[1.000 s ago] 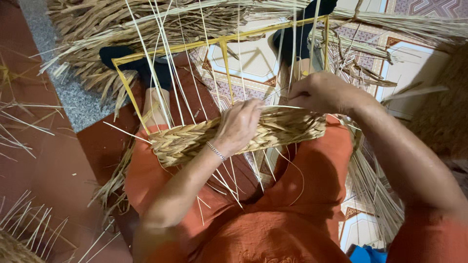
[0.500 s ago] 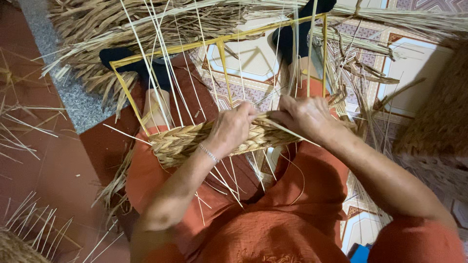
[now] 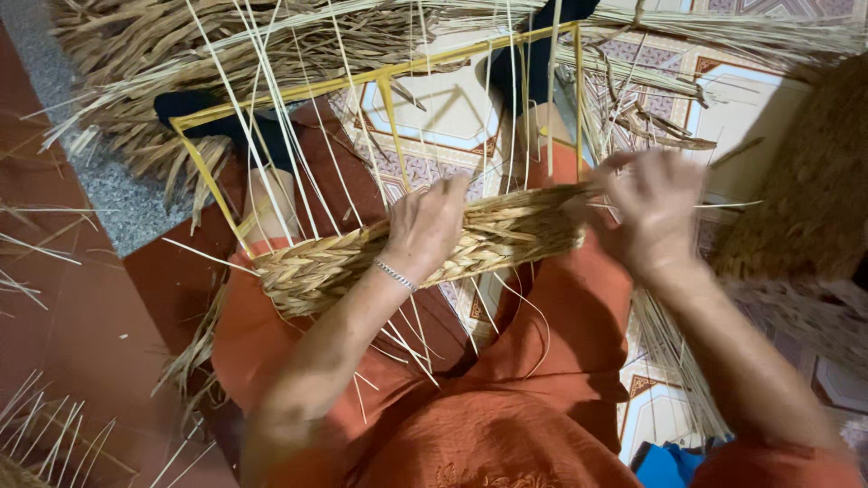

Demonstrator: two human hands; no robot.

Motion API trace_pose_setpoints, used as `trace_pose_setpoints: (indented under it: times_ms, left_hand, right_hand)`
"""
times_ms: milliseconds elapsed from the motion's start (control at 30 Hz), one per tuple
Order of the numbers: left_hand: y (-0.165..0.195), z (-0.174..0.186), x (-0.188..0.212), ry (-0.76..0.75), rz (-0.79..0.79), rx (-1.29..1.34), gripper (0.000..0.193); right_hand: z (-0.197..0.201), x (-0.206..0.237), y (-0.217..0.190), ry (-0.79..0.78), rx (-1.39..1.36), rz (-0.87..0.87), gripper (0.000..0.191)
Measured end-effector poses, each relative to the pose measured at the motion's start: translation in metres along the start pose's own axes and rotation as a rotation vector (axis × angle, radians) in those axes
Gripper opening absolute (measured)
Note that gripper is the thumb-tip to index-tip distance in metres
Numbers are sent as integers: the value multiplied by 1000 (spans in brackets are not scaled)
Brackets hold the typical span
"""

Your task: The person weaves a basket by hand, interlacing dried palm fibers through a yellow metal frame held between their legs. They repeatedly pull fibers through the weave, tighten the pattern, and adjust the frame to continue building the basket's base.

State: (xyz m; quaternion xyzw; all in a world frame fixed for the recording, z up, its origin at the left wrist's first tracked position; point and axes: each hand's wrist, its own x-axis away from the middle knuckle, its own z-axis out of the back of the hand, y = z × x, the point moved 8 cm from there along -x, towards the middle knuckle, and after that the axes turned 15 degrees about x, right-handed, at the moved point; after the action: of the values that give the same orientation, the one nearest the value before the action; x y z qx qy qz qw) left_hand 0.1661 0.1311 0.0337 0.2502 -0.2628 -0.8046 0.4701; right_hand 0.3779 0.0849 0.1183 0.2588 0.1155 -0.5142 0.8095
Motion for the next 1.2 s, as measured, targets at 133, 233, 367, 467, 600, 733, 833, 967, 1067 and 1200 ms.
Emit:
trace_pose_setpoints:
  times_ms: [133, 233, 367, 467, 600, 733, 833, 967, 1067, 1200]
  left_hand:
    - [-6, -24, -15, -194, 177, 69, 31]
    - [-15, -27, -19, -215, 328, 285, 14]
    - [2, 0, -16, -2, -2, 473, 5]
    - [14, 17, -4, 77, -202, 484, 8]
    - [5, 10, 0, -139, 66, 604, 23]
    - [3, 7, 2, -277, 254, 660, 36]
    - [15, 12, 1, -280, 90, 546, 43]
    - [15, 8, 5, -260, 28, 588, 52]
    - [25, 8, 5, -186, -137, 488, 31]
    - [18, -13, 2, -195, 42, 275, 25]
  right_hand:
    - [-9, 7, -63, 46, -124, 219, 45]
    - [-14, 7, -78, 83, -140, 262, 35]
    - [-9, 13, -89, 22, -261, 303, 20]
    - [-23, 18, -80, -306, -382, 204, 25]
    - [-6, 6, -45, -241, -235, 177, 16]
    - [26, -7, -19, -107, -428, 72, 11]
    - [41, -18, -30, -12, -249, 3, 16]
    - [66, -33, -61, 405, 121, 89, 15]
    - [68, -39, -65, 482, 85, 180, 19]
    - [-7, -48, -29, -426, -120, -53, 23]
